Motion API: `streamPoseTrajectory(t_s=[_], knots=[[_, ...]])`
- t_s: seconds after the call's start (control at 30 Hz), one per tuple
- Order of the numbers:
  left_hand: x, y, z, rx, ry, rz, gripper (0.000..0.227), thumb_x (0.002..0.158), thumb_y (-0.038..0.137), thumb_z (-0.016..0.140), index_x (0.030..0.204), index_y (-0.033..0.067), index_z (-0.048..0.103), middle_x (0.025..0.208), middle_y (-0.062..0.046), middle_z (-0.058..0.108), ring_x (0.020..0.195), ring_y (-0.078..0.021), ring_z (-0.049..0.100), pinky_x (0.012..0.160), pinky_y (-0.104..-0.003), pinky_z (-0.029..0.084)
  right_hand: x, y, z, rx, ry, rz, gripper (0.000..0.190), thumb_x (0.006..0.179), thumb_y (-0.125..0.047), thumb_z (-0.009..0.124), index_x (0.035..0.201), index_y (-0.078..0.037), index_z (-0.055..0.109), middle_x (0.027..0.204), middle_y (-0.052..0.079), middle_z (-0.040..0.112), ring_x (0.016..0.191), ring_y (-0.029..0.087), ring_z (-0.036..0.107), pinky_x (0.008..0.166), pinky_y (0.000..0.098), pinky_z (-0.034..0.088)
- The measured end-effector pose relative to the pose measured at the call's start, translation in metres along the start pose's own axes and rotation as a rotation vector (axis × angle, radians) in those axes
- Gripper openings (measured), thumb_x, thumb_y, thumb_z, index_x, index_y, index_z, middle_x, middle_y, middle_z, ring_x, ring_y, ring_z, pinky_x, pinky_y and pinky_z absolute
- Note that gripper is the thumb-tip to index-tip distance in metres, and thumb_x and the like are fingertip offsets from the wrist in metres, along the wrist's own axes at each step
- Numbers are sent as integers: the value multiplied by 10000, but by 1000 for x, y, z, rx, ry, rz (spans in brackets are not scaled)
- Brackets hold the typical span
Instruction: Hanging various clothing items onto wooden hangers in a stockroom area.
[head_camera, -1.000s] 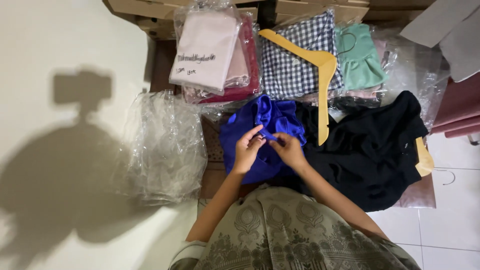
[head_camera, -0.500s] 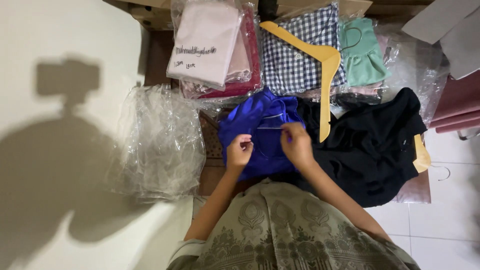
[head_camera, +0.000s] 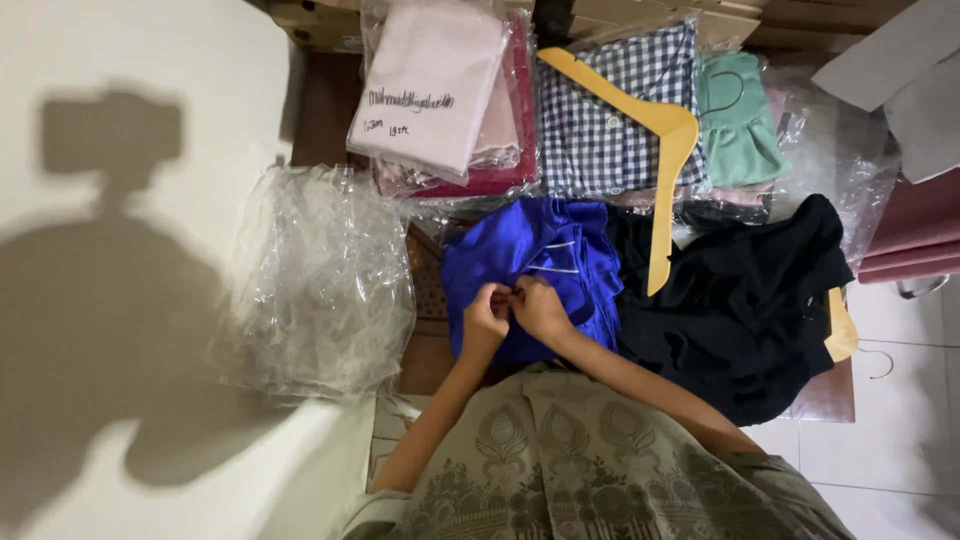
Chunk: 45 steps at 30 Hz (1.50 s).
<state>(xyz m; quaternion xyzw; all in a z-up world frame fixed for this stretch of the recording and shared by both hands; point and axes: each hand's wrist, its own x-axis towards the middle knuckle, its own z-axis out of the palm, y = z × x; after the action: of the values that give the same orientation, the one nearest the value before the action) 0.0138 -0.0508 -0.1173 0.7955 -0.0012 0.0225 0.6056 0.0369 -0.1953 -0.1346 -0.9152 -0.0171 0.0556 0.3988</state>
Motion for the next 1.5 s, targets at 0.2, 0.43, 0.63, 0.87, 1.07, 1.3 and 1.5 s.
streamPoseTrajectory(t_s=[0.2,0.43,0.63,0.87,1.07,1.3,1.5], knots=[[9,62,1,-157,11,46,209,897,0,718,1092,6,644,961,-91,758,873,-141,728,774,-282,574,-1,-59,-74,157,257,-249,103,911,-40,675,1011,-29,653,876,180,699,800,338,698,700,402,547],[20,100,17,-245,-1,33,194,914,25,791,1072,0,682,939,-80,726,818,-99,674,743,-255,564,15,-5,-82,734,169,22,126,1037,-105,680,1083,12,690,868,62,678,746,113,600,633,272,486],[17,91,21,-321,2,-37,237,885,42,797,1092,-14,697,989,-77,754,901,-94,709,823,-258,603,-1,-8,-93,991,11,270,190,1024,-114,587,1174,-42,679,974,51,745,830,120,707,739,263,572],[22,63,19,-274,46,-170,306,856,46,810,1123,-46,692,1007,-110,772,898,-138,725,824,-276,589,-20,-59,-109,436,81,-64,340,980,-52,587,1309,-8,661,1118,147,763,1001,213,754,853,321,592],[20,-19,27,-519,-18,-180,316,908,24,744,1207,-56,677,1062,-113,759,954,-147,720,877,-275,581,-15,-59,-103,403,51,-137,459,874,-4,671,1328,8,612,1136,163,739,1016,235,743,866,326,600],[11,-18,25,-778,-30,-398,268,929,24,710,1187,-47,702,1014,-79,749,833,-126,668,742,-259,525,-17,-50,-89,366,43,-130,439,796,-34,776,1220,9,670,1057,137,729,906,210,749,802,305,611],[14,-25,32,-746,-73,-394,208,907,16,728,1112,-14,708,957,-55,717,795,-109,657,683,-239,528,-14,-38,-88,226,80,-158,364,772,-43,794,1130,-6,742,1029,141,728,870,249,724,754,332,577]])
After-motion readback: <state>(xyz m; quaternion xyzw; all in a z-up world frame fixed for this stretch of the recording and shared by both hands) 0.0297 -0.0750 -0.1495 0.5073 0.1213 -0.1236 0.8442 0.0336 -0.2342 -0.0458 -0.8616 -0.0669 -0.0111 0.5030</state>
